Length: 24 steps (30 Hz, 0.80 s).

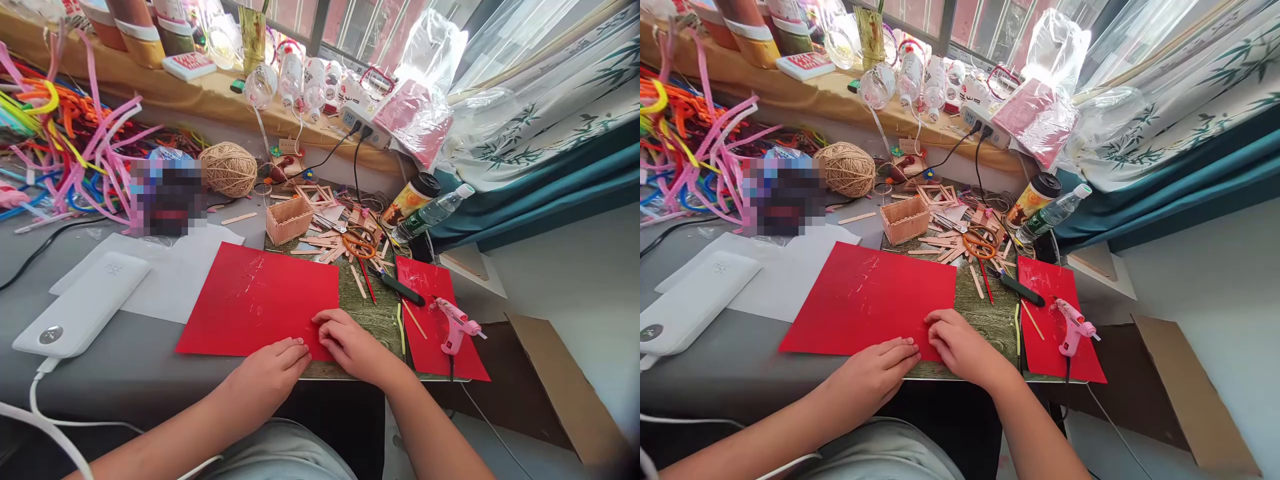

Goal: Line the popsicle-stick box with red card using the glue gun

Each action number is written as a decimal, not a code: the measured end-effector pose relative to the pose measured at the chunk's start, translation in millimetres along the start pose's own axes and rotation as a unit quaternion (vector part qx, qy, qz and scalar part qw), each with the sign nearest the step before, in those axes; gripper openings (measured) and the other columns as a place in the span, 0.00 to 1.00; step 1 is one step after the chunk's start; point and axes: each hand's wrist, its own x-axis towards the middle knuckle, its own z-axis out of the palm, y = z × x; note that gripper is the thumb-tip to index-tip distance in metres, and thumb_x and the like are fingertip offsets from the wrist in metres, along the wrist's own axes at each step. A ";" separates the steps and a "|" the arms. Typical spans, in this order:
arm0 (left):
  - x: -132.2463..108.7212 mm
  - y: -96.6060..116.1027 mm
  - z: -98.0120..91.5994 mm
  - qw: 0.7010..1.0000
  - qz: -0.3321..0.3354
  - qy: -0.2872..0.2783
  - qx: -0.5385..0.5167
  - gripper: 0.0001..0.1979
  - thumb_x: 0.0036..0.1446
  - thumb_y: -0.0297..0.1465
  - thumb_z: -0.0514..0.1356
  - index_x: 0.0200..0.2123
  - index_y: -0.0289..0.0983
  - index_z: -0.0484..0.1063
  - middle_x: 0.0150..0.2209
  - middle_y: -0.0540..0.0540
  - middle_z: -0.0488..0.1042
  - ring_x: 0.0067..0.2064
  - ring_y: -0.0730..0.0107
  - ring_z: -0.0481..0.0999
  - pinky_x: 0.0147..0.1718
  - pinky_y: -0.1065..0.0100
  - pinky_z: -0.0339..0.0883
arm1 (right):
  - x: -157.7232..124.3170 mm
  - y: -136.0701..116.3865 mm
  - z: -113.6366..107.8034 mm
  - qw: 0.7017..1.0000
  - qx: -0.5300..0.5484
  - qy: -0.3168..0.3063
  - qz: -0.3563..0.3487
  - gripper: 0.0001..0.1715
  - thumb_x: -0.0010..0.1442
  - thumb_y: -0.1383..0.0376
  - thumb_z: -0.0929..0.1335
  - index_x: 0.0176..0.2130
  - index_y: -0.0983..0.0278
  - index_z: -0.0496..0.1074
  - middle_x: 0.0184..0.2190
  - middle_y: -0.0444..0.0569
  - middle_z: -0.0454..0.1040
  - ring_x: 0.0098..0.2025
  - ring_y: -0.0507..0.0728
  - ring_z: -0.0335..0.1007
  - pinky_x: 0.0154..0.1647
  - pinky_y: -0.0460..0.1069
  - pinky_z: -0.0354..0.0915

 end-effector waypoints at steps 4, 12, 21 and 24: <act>0.7 0.8 -3.0 1.000 -0.004 -0.002 -0.003 0.27 0.66 0.18 0.56 0.66 0.35 0.69 0.63 0.37 0.76 0.64 0.54 0.77 0.64 0.54 0.74 | -39.4 5.1 -28.5 0.989 0.115 0.064 0.072 0.06 0.74 0.67 0.65 0.42 0.58 0.70 0.54 0.55 0.77 0.56 0.62 0.76 0.59 0.59 0.73; 6.9 5.4 -12.1 1.000 -0.010 -0.005 0.020 0.25 0.65 0.20 0.58 0.64 0.36 0.70 0.63 0.39 0.76 0.64 0.54 0.77 0.65 0.54 0.73 | -52.3 49.5 -29.0 0.932 -0.098 0.321 0.139 0.08 0.72 0.65 0.67 0.47 0.58 0.77 0.43 0.54 0.82 0.45 0.65 0.80 0.49 0.62 0.75; 17.7 8.8 -16.2 0.998 -0.031 -0.024 0.050 0.27 0.62 0.26 0.62 0.65 0.36 0.69 0.76 0.38 0.61 0.76 0.48 0.60 0.74 0.45 0.56 | -35.9 37.2 9.7 0.950 -0.203 0.236 -0.013 0.23 0.71 0.69 0.68 0.62 0.55 0.75 0.61 0.58 0.75 0.64 0.68 0.70 0.65 0.68 0.69; 17.7 9.8 -15.8 0.998 -0.029 -0.006 0.057 0.34 0.66 0.32 0.63 0.73 0.37 0.61 0.72 0.40 0.68 0.73 0.49 0.67 0.71 0.46 0.62 | -41.7 40.9 12.2 0.952 -0.201 0.231 -0.028 0.23 0.71 0.69 0.68 0.62 0.54 0.75 0.67 0.57 0.71 0.70 0.70 0.65 0.68 0.71 0.65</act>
